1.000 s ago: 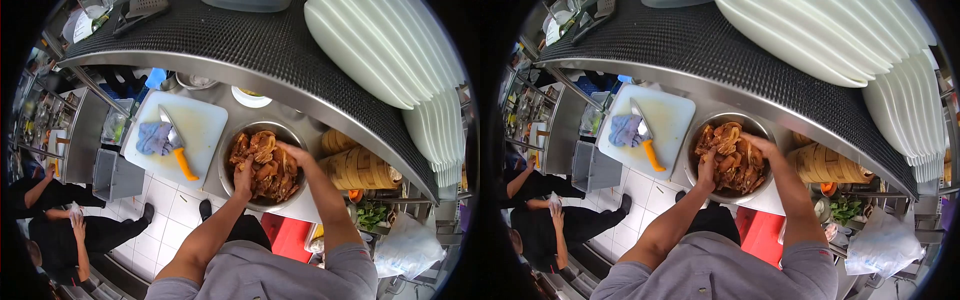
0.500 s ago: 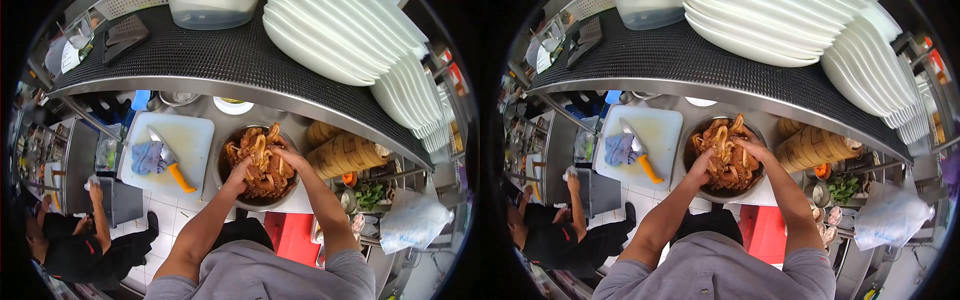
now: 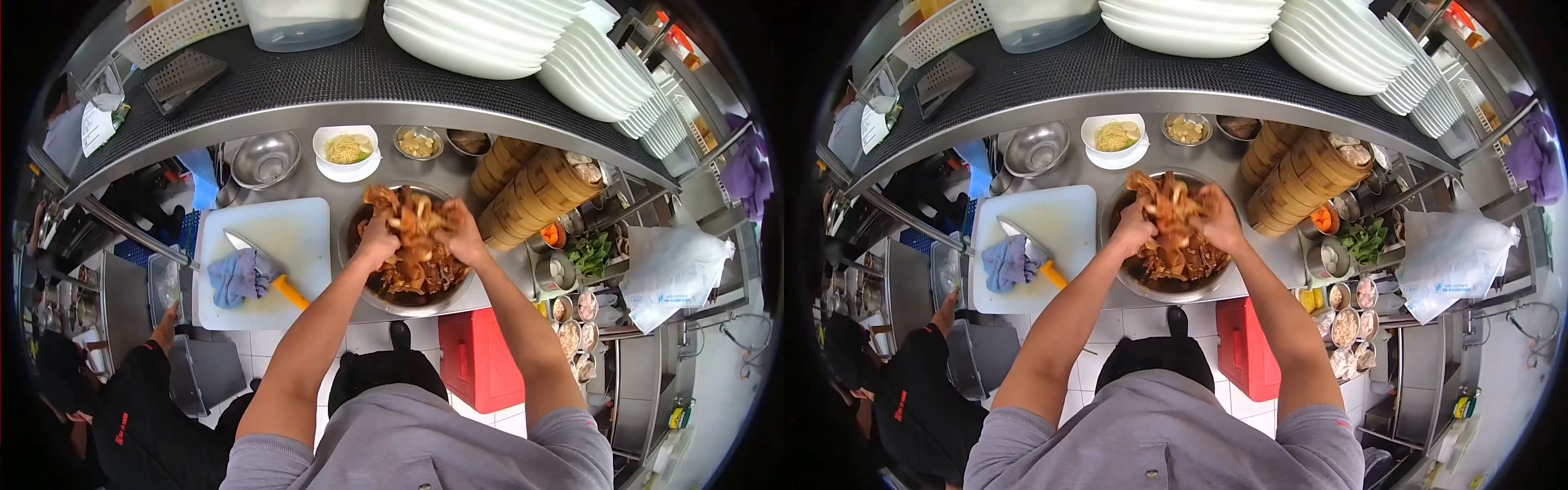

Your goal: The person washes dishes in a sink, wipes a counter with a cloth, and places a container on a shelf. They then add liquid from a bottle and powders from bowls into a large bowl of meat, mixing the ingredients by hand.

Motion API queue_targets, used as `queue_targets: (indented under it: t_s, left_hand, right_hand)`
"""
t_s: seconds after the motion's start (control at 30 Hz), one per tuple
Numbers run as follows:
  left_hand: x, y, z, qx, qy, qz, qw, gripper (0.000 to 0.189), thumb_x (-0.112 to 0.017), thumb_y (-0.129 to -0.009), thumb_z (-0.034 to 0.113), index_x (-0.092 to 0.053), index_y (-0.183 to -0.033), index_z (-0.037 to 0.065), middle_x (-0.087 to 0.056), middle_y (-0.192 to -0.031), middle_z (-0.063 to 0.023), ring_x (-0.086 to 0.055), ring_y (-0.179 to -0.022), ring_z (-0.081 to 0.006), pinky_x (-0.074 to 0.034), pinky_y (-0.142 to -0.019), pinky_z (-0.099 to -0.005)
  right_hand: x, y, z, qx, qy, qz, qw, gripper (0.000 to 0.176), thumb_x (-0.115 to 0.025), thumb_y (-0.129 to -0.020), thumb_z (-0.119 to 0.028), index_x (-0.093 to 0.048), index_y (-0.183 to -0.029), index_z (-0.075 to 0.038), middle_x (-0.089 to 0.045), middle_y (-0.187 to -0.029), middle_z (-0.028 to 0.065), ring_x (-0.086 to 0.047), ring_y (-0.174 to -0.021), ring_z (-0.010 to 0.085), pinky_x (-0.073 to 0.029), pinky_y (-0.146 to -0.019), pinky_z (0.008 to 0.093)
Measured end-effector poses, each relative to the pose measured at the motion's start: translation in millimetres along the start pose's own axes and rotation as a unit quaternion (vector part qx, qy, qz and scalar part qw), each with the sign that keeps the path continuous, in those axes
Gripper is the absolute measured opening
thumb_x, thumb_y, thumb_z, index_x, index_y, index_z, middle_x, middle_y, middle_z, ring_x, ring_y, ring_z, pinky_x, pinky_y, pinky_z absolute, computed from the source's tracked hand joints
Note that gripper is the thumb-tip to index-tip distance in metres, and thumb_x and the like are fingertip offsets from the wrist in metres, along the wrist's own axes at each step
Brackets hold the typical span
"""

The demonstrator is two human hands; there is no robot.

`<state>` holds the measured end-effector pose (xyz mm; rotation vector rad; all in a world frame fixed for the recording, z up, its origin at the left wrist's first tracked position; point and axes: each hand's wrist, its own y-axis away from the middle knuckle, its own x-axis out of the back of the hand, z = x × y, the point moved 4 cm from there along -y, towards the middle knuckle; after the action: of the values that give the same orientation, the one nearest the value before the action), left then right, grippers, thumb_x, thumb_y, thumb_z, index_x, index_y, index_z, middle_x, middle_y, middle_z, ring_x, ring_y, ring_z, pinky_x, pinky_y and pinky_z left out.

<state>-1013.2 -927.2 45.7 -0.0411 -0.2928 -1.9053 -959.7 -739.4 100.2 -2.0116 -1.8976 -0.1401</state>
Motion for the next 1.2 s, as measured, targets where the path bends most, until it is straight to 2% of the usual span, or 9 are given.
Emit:
queue_targets:
  t_s: [0.17, 0.33, 0.37, 0.43, 0.63, 0.73, 0.93, 1.0, 1.2]
  left_hand:
    - [13, 3, -19, -0.172, -0.281, -0.015, 0.944, 0.050, -0.067, -0.074, 0.009, -0.062, -0.124, 0.003, -0.061, -0.123, -0.0172, -0.053, -0.120, -0.0358, -0.044, -0.100, -0.0408]
    - [30, 1, -8, 0.043, -0.210, -0.094, 0.972, 0.063, -0.062, -0.083, 0.052, -0.063, -0.123, 0.004, -0.059, -0.127, -0.0266, -0.054, -0.120, -0.0410, -0.044, -0.103, -0.0416]
    - [33, -9, -8, 0.082, -0.192, -0.118, 0.971, 0.066, -0.060, -0.084, 0.057, -0.063, -0.122, 0.003, -0.059, -0.125, -0.0270, -0.055, -0.119, -0.0417, -0.045, -0.102, -0.0416]
    - [41, 7, 31, 0.024, -0.195, -0.032, 0.980, 0.084, -0.054, -0.082, 0.073, -0.058, -0.127, 0.002, -0.060, -0.123, -0.0294, -0.058, -0.115, -0.0441, -0.047, -0.099, -0.0425]
    - [9, -35, -51, 0.116, -0.137, -0.009, 0.984, 0.088, -0.056, -0.087, 0.063, -0.031, -0.150, 0.007, -0.053, -0.135, -0.0287, -0.057, -0.119, -0.0423, -0.047, -0.101, -0.0440]
    - [5, -27, -45, 0.210, 0.010, -0.104, 0.972, 0.071, -0.057, -0.093, 0.048, -0.033, -0.150, 0.014, -0.053, -0.137, -0.0144, -0.061, -0.115, -0.0306, -0.059, -0.079, -0.0467]
    - [10, -22, -37, 0.279, 0.102, -0.177, 0.938, 0.056, -0.054, -0.096, 0.049, -0.043, -0.143, 0.020, -0.058, -0.132, -0.0067, -0.064, -0.108, -0.0228, -0.060, -0.075, -0.0412]
    - [-1, -34, -80, 0.267, 0.223, -0.202, 0.915, 0.060, -0.055, -0.095, 0.052, -0.044, -0.143, 0.018, -0.059, -0.130, -0.0057, -0.064, -0.107, -0.0225, -0.059, -0.075, -0.0456]
    - [-11, -41, -89, 0.224, 0.108, -0.172, 0.953, 0.066, -0.064, -0.092, 0.045, -0.043, -0.143, 0.008, -0.057, -0.134, -0.0110, -0.055, -0.123, -0.0242, -0.051, -0.095, -0.0396]
  right_hand:
    - [-5, 58, -14, -0.006, 0.190, -0.054, 0.980, 0.040, -0.075, -0.074, -0.002, -0.051, -0.105, -0.005, -0.060, -0.112, 0.0159, -0.060, -0.106, 0.0304, -0.048, -0.092, 0.0368]
    - [-13, 98, -32, 0.013, 0.309, 0.014, 0.951, 0.043, -0.075, -0.078, -0.013, -0.054, -0.114, -0.003, -0.061, -0.120, 0.0236, -0.059, -0.110, 0.0391, -0.048, -0.095, 0.0407]
    - [-9, 102, -29, -0.161, 0.244, 0.018, 0.956, 0.049, -0.075, -0.082, -0.019, -0.052, -0.122, -0.004, -0.063, -0.115, 0.0237, -0.062, -0.109, 0.0350, -0.048, -0.097, 0.0386]
    - [-12, 106, 9, -0.223, 0.063, 0.135, 0.963, 0.056, -0.074, -0.085, -0.024, -0.046, -0.131, -0.007, -0.060, -0.118, 0.0186, -0.061, -0.106, 0.0315, -0.048, -0.092, 0.0365]
    - [-19, 66, -1, -0.390, -0.247, 0.137, 0.876, 0.081, -0.071, -0.087, -0.041, -0.030, -0.146, -0.002, -0.047, -0.141, 0.0175, -0.048, -0.129, 0.0335, -0.046, -0.095, 0.0616]
    - [-8, 34, 53, -0.424, -0.289, 0.069, 0.856, 0.090, -0.075, -0.084, -0.039, -0.021, -0.148, -0.007, -0.046, -0.139, 0.0181, -0.055, -0.122, 0.0296, -0.055, -0.092, 0.0459]
    - [-15, -5, 66, -0.442, -0.297, -0.052, 0.845, 0.077, -0.078, -0.083, -0.037, -0.039, -0.141, -0.004, -0.056, -0.131, 0.0153, -0.060, -0.116, 0.0251, -0.057, -0.091, 0.0399]
    - [-22, -7, 99, -0.405, -0.295, -0.033, 0.865, 0.082, -0.081, -0.081, -0.032, -0.034, -0.143, -0.003, -0.053, -0.134, 0.0148, -0.059, -0.116, 0.0252, -0.057, -0.090, 0.0396]
    - [-14, 6, 66, -0.318, -0.230, -0.002, 0.920, 0.077, -0.077, -0.085, -0.018, -0.032, -0.146, -0.004, -0.052, -0.135, 0.0160, -0.055, -0.121, 0.0252, -0.053, -0.095, 0.0371]
